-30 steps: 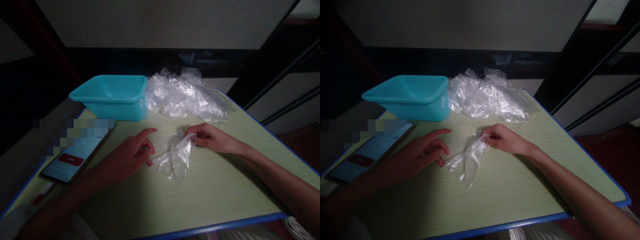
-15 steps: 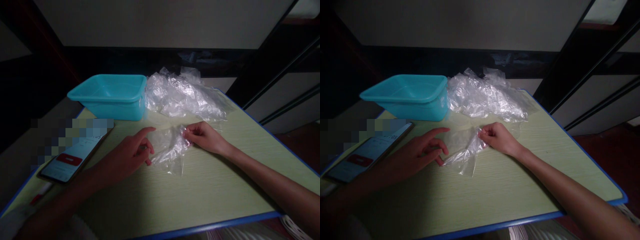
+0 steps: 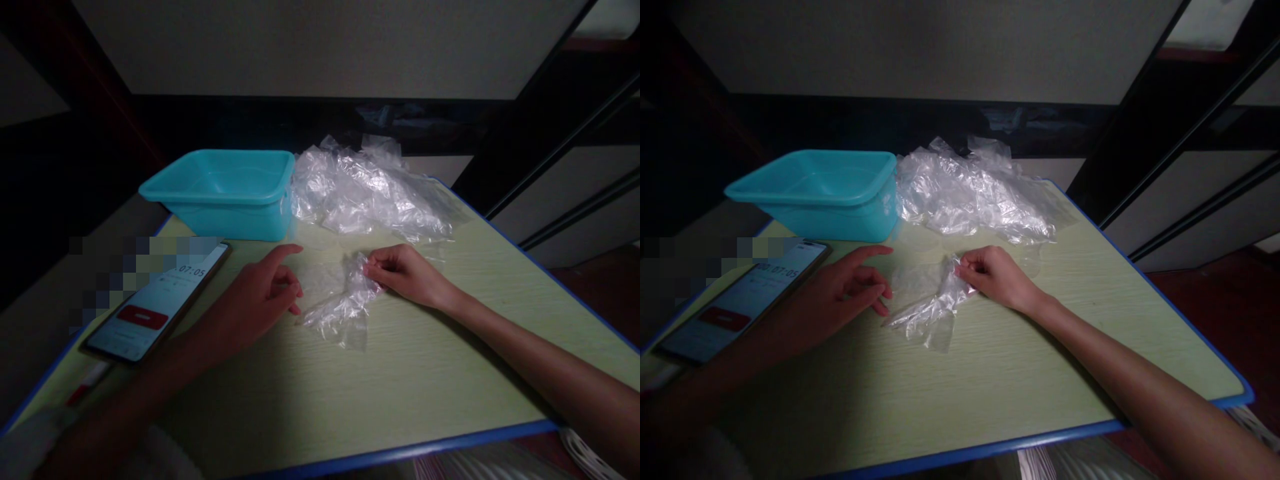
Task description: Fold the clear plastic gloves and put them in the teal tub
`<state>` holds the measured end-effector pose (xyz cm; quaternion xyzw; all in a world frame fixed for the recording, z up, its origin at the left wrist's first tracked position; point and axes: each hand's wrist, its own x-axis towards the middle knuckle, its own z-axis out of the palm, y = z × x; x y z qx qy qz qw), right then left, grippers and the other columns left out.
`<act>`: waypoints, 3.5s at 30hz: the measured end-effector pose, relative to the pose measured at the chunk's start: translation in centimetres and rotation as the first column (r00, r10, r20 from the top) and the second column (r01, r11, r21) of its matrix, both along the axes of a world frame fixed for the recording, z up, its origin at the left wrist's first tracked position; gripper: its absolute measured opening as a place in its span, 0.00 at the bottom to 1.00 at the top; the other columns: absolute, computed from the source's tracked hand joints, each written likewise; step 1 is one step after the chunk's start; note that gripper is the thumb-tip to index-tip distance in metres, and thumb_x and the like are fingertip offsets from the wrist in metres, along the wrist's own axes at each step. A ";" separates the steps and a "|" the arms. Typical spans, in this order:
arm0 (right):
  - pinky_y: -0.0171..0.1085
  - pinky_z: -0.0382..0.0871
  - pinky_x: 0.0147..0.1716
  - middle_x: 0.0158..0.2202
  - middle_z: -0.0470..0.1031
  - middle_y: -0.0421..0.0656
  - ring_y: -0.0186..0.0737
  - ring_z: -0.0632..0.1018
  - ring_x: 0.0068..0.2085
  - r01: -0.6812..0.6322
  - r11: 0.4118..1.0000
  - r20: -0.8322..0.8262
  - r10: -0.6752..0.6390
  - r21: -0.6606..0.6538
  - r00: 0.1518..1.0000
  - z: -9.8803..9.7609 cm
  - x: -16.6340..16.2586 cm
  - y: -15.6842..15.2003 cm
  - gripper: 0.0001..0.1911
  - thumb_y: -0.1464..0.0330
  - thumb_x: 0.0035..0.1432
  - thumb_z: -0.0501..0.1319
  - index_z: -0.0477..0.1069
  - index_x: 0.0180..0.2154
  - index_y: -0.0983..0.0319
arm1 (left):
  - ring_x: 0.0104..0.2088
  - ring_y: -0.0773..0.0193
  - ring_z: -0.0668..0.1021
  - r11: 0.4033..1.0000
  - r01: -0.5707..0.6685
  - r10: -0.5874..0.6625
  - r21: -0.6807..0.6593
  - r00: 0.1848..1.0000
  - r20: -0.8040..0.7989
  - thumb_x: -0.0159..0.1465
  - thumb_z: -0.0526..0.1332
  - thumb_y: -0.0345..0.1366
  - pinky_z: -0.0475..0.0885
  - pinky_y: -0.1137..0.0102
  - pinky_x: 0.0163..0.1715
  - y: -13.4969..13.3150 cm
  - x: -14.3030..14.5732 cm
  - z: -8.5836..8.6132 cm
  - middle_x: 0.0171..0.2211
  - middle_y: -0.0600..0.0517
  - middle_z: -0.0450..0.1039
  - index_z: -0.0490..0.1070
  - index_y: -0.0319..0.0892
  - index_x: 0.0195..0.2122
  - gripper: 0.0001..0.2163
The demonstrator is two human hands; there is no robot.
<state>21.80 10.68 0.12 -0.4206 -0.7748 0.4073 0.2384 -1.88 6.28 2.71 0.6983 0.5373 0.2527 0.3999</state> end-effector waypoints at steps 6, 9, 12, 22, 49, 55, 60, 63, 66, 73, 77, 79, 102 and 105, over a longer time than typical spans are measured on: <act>0.32 0.49 0.17 0.15 0.58 0.35 0.26 0.58 0.18 -0.008 0.999 0.017 0.008 0.034 1.000 -0.2 0.1 0.1 0.18 0.62 0.57 0.54 0.59 0.18 0.62 | 0.26 0.64 0.73 0.941 -0.204 0.241 0.270 0.964 -0.112 0.54 0.58 0.36 0.67 0.69 0.29 1.7 0.4 -1.3 0.25 0.57 0.69 0.60 0.38 0.48 0.20; 0.32 0.50 0.17 0.16 0.59 0.35 0.26 0.59 0.18 -0.004 1.000 0.016 0.004 0.019 1.000 -0.3 0.1 0.2 0.18 0.61 0.57 0.54 0.60 0.18 0.62 | 0.24 0.65 0.70 0.943 -0.218 0.251 0.251 0.962 -0.110 0.53 0.60 0.34 0.65 0.71 0.26 2.3 0.8 -2.2 0.24 0.58 0.68 0.59 0.38 0.50 0.23; 0.32 0.50 0.17 0.16 0.59 0.35 0.27 0.59 0.19 -0.004 1.000 0.008 0.004 -0.002 1.000 -0.4 0.1 0.2 0.18 0.60 0.56 0.54 0.60 0.19 0.62 | 0.22 0.67 0.69 0.948 -0.219 0.249 0.229 0.963 -0.108 0.53 0.60 0.30 0.64 0.72 0.25 2.4 1.2 -2.7 0.23 0.59 0.67 0.57 0.38 0.52 0.25; 0.32 0.50 0.17 0.16 0.60 0.36 0.27 0.59 0.19 0.022 1.000 -0.001 -0.022 -0.018 1.000 -0.3 0.1 0.2 0.19 0.59 0.56 0.55 0.61 0.18 0.62 | 0.23 0.67 0.68 0.902 -0.097 0.200 0.422 0.958 -0.208 0.51 0.58 0.23 0.64 0.71 0.26 1.7 1.0 -2.7 0.23 0.59 0.64 0.60 0.36 0.50 0.24; 0.32 0.51 0.18 0.16 0.61 0.36 0.27 0.59 0.19 0.039 0.999 -0.013 -0.039 -0.036 0.999 -0.3 0.0 0.1 0.19 0.57 0.54 0.57 0.62 0.19 0.63 | 0.26 0.65 0.70 0.584 0.447 -0.240 0.677 0.892 -0.382 0.59 0.54 0.24 0.63 0.69 0.29 -1.8 3.2 -2.4 0.23 0.53 0.68 0.67 0.38 0.23 0.09; 0.32 0.50 0.18 0.15 0.61 0.35 0.26 0.59 0.18 0.037 0.999 -0.002 -0.037 -0.034 0.999 -0.3 0.0 0.1 0.19 0.58 0.55 0.57 0.61 0.18 0.62 | 0.23 0.67 0.73 0.943 -0.060 0.057 0.327 0.998 0.016 0.53 0.55 0.27 0.66 0.73 0.25 -0.6 2.3 -1.8 0.20 0.55 0.70 0.66 0.40 0.21 0.06; 0.32 0.51 0.18 0.15 0.63 0.36 0.27 0.61 0.18 0.071 0.997 0.023 -0.070 -0.031 0.997 -0.3 0.1 0.0 0.16 0.60 0.56 0.57 0.63 0.22 0.62 | 0.24 0.63 0.77 0.979 -0.203 0.199 0.010 0.968 0.151 0.50 0.56 0.30 0.69 0.71 0.24 0.7 1.4 -2.0 0.20 0.55 0.73 0.64 0.42 0.18 0.05; 0.32 0.52 0.17 0.15 0.65 0.36 0.28 0.62 0.17 0.108 0.993 0.011 -0.108 -0.038 0.994 -0.3 0.1 -0.2 0.11 0.61 0.55 0.57 0.65 0.28 0.63 | 0.24 0.62 0.78 0.971 -0.231 0.240 -0.067 0.949 0.203 0.48 0.57 0.30 0.70 0.71 0.24 1.0 1.3 -1.9 0.19 0.55 0.74 0.63 0.43 0.17 0.05; 0.32 0.52 0.16 0.14 0.64 0.34 0.29 0.62 0.16 0.144 0.989 -0.007 -0.144 -0.038 0.990 -0.3 -0.1 -0.3 0.10 0.63 0.55 0.57 0.64 0.35 0.64 | 0.22 0.63 0.77 0.953 -0.262 0.296 -0.155 0.916 0.269 0.49 0.57 0.32 0.71 0.70 0.24 1.0 1.6 -1.7 0.18 0.57 0.73 0.60 0.44 0.21 0.04; 0.32 0.53 0.17 0.14 0.62 0.32 0.29 0.62 0.16 0.173 0.983 -0.040 -0.176 -0.067 0.984 -0.1 -0.4 -0.3 0.12 0.68 0.55 0.56 0.62 0.42 0.64 | 0.21 0.64 0.75 0.978 -0.196 0.208 -0.074 0.943 0.260 0.46 0.63 0.37 0.68 0.72 0.21 0.2 2.3 -1.7 0.19 0.59 0.70 0.60 0.44 0.34 0.16; 0.32 0.53 0.17 0.14 0.62 0.31 0.29 0.62 0.16 0.183 0.982 -0.041 -0.185 -0.055 0.982 -0.2 -0.3 -0.3 0.12 0.69 0.54 0.57 0.62 0.42 0.64 | 0.28 0.62 0.76 0.994 -0.062 0.041 0.088 0.974 0.223 0.54 0.57 0.45 0.69 0.69 0.27 -0.2 1.8 -1.4 0.28 0.52 0.73 0.62 0.42 0.39 0.15; 0.32 0.53 0.17 0.14 0.63 0.32 0.29 0.62 0.16 0.181 0.982 -0.042 -0.183 -0.046 0.982 -0.3 -0.3 -0.3 0.13 0.68 0.54 0.58 0.62 0.42 0.64 | 0.32 0.60 0.76 0.970 0.042 -0.074 0.240 0.990 0.124 0.52 0.60 0.46 0.69 0.67 0.30 -0.4 1.5 -1.4 0.33 0.50 0.74 0.63 0.42 0.41 0.19; 0.31 0.59 0.14 0.31 0.67 0.39 0.26 0.67 0.18 0.276 0.961 -0.125 -0.272 0.017 0.954 -0.8 -0.2 -0.3 0.16 0.68 0.53 0.58 0.59 0.44 0.62 | 0.20 0.68 0.70 0.938 -0.221 0.217 0.267 0.975 0.043 0.52 0.58 0.27 0.63 0.74 0.22 1.6 1.4 -3.2 0.19 0.61 0.64 0.61 0.43 0.37 0.12; 0.30 0.60 0.15 0.34 0.67 0.41 0.25 0.67 0.19 0.250 0.968 -0.139 -0.246 0.014 0.959 -0.9 -0.1 -0.3 0.15 0.69 0.54 0.57 0.59 0.45 0.61 | 0.20 0.68 0.70 0.938 -0.212 0.212 0.274 0.977 0.030 0.52 0.58 0.26 0.63 0.74 0.21 1.5 1.5 -3.1 0.20 0.61 0.64 0.61 0.43 0.37 0.12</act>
